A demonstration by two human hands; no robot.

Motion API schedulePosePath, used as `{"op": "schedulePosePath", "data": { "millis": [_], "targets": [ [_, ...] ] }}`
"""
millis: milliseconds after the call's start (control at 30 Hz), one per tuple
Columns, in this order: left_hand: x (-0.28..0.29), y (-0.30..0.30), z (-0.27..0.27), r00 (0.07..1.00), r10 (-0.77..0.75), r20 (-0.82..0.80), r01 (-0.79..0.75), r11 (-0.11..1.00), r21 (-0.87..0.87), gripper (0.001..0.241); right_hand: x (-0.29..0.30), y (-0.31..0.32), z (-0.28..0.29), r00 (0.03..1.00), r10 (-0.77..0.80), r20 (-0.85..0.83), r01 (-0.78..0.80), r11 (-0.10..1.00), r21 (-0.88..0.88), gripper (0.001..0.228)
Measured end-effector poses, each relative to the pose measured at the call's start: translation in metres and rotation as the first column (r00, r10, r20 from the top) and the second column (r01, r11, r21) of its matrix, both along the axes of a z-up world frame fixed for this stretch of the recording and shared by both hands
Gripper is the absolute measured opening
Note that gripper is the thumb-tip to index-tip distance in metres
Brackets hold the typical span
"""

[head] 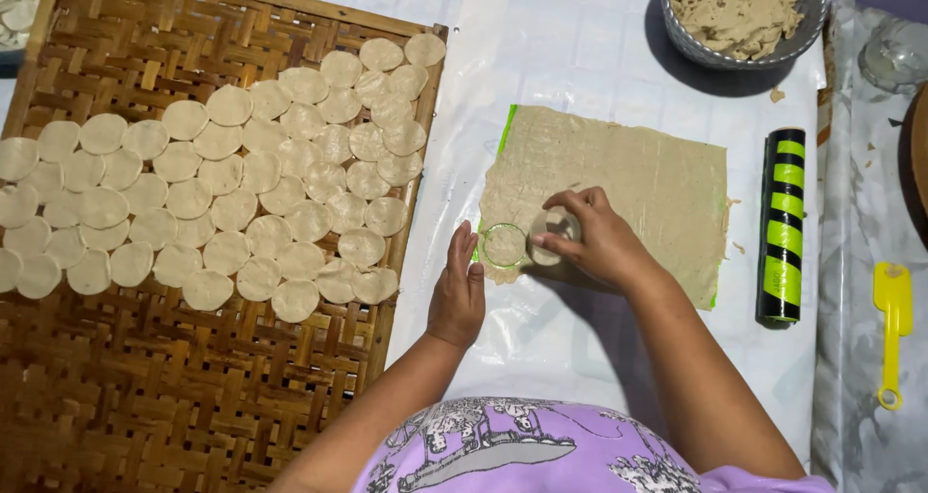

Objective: Flattening dough and cutting it into circular shapes for food preparation.

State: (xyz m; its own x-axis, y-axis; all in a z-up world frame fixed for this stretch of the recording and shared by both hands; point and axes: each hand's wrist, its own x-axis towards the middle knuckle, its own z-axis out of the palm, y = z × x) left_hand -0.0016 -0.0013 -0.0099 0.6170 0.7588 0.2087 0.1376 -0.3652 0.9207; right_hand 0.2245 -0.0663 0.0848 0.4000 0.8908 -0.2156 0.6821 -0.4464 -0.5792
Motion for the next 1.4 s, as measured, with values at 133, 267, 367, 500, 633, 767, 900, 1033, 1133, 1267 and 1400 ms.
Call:
{"op": "schedulePosePath", "data": {
  "millis": [133, 267, 367, 500, 633, 767, 900, 1033, 1133, 1267, 1400],
  "targets": [
    [0.001, 0.000, 0.006, 0.999, 0.006, -0.045, -0.008, 0.999, -0.033, 0.058, -0.010, -0.010, -0.011, 0.998, 0.047, 0.035, -0.045, 0.998, -0.047, 0.054],
    [0.001, 0.000, 0.009, 1.000, 0.007, -0.030, -0.008, 0.999, -0.046, 0.060, -0.019, -0.012, -0.014, 0.990, 0.068, 0.125, -0.058, 0.995, -0.084, 0.052],
    [0.001, 0.001, 0.009, 0.999, 0.008, -0.042, -0.010, 0.999, -0.049, 0.060, -0.022, -0.012, -0.018, 0.984, 0.078, 0.163, -0.067, 0.995, -0.076, 0.049],
    [0.002, 0.002, 0.008, 0.998, 0.004, -0.060, -0.006, 0.999, -0.033, 0.060, -0.031, -0.007, -0.018, 0.987, 0.003, 0.162, 0.019, 0.991, -0.136, 0.046],
    [0.002, 0.000, 0.005, 1.000, 0.006, -0.024, -0.006, 1.000, -0.017, 0.059, -0.029, -0.009, -0.025, 0.985, -0.012, 0.170, 0.027, 0.996, -0.083, 0.045],
    [0.001, 0.001, 0.006, 0.999, 0.006, -0.031, -0.007, 1.000, -0.020, 0.059, -0.032, -0.008, -0.027, 0.987, 0.022, 0.162, -0.006, 0.995, -0.099, 0.043],
    [0.001, 0.000, 0.008, 0.999, 0.006, -0.053, -0.006, 1.000, -0.014, 0.059, -0.037, -0.009, -0.029, 0.987, -0.072, 0.144, 0.079, 0.996, -0.046, 0.046],
    [0.002, 0.002, 0.007, 0.999, -0.002, -0.053, 0.001, 1.000, -0.020, 0.060, -0.001, -0.022, -0.023, 0.996, -0.047, -0.075, 0.047, 0.999, -0.001, 0.046],
    [0.000, 0.000, 0.007, 0.999, 0.000, -0.051, -0.002, 0.999, -0.034, 0.060, 0.019, -0.041, -0.004, 0.978, -0.209, -0.018, 0.209, 0.977, 0.029, 0.047],
    [0.002, 0.001, 0.013, 0.998, 0.000, -0.064, -0.001, 1.000, -0.022, 0.060, 0.022, -0.061, -0.001, 0.985, -0.158, 0.072, 0.164, 0.983, -0.082, 0.050],
    [0.002, 0.000, 0.015, 0.997, 0.003, -0.081, -0.005, 1.000, -0.026, 0.060, 0.012, -0.066, -0.009, 0.992, -0.098, 0.084, 0.104, 0.992, -0.068, 0.048]
  ]
}}
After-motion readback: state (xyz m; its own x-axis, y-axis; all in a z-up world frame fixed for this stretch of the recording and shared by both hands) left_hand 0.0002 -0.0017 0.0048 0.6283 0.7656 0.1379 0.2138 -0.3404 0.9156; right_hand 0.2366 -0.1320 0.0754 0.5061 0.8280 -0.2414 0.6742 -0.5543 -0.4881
